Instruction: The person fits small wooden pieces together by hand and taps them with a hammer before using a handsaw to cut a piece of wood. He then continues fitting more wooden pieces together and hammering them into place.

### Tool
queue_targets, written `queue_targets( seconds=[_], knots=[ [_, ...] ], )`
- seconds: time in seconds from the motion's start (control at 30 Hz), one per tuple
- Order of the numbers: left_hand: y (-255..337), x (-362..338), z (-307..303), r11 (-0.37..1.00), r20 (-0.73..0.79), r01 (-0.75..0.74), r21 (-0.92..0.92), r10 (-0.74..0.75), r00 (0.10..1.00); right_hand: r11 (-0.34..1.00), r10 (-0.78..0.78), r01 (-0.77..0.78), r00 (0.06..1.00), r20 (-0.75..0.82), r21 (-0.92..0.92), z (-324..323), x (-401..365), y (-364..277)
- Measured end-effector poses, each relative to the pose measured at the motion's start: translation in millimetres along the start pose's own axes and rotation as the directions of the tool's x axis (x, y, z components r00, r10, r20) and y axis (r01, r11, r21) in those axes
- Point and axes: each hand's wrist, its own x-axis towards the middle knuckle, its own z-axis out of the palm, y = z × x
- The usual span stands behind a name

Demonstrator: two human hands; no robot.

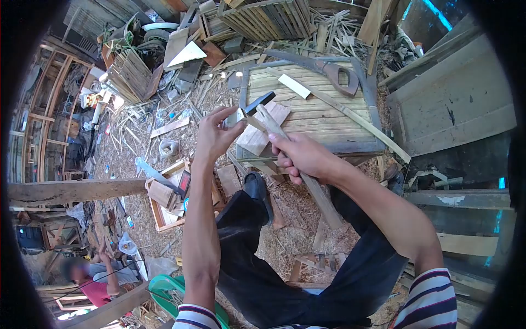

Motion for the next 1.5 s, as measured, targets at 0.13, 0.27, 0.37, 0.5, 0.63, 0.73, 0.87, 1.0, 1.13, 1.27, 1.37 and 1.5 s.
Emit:
queue_targets(
  seconds=[0.13, 0.27, 0.37, 0.5, 0.63, 0.73, 0.87, 1.0, 1.13, 1.27, 1.37, 1.5],
  knots=[
    [1, -1, -1, 1.0, -0.012, 0.001, 0.0, -0.001, 1.0, 0.999, 0.003, -0.001, 0.998, -0.056, 0.038, 6, -1, -4],
    [-5, 1, 2, 0.999, -0.036, -0.038, -0.02, 0.038, 0.999, 0.999, 0.022, -0.022, 1.0, -0.014, 0.045, 7, 0, -1],
    [0, -1, 0, 0.999, -0.042, -0.034, 0.009, 0.035, 0.999, 0.997, 0.037, -0.032, 0.997, -0.071, 0.072, 9, -3, -7],
    [-2, 1, 0, 0.999, -0.032, -0.044, -0.006, 0.044, 0.999, 0.999, 0.036, -0.035, 0.999, -0.021, 0.035, 8, 0, -1],
    [-5, 1, 1, 0.997, -0.03, -0.076, 0.018, 0.076, 0.997, 0.999, 0.032, -0.032, 0.999, -0.041, 0.01, 11, -4, -5],
    [-2, 0, -1, 0.999, -0.015, -0.045, -0.017, 0.044, 0.999, 1.0, 0.031, -0.031, 0.999, -0.017, 0.001, 12, -4, -5],
    [-2, 0, -1, 0.999, -0.019, -0.04, -0.019, 0.039, 0.999, 0.999, 0.019, -0.019, 1.0, -0.015, -0.034, 13, -4, -5],
    [-6, 2, 0, 0.995, -0.044, -0.101, 0.025, 0.102, 0.994, 0.998, 0.015, -0.017, 0.999, -0.035, -0.062, 10, -2, -5],
    [1, 1, -3, 0.998, 0.037, 0.051, -0.028, -0.05, 0.998, 0.994, -0.015, 0.005, 0.996, -0.093, -0.107, 9, -8, -13],
    [5, 1, -5, 0.998, 0.034, 0.052, -0.028, -0.051, 0.998, 0.993, -0.011, 0.001, 0.997, -0.081, -0.121, 10, -1, -1],
    [4, 1, -4, 0.997, 0.037, 0.059, -0.038, -0.058, 0.998, 0.995, 0.013, -0.021, 0.996, -0.087, -0.092, 12, -8, -12],
    [1, 2, -3, 1.0, 0.013, 0.016, -0.009, -0.016, 1.0, 0.985, -0.051, 0.04, 0.997, -0.062, -0.167, 7, -5, -10]
  ],
)
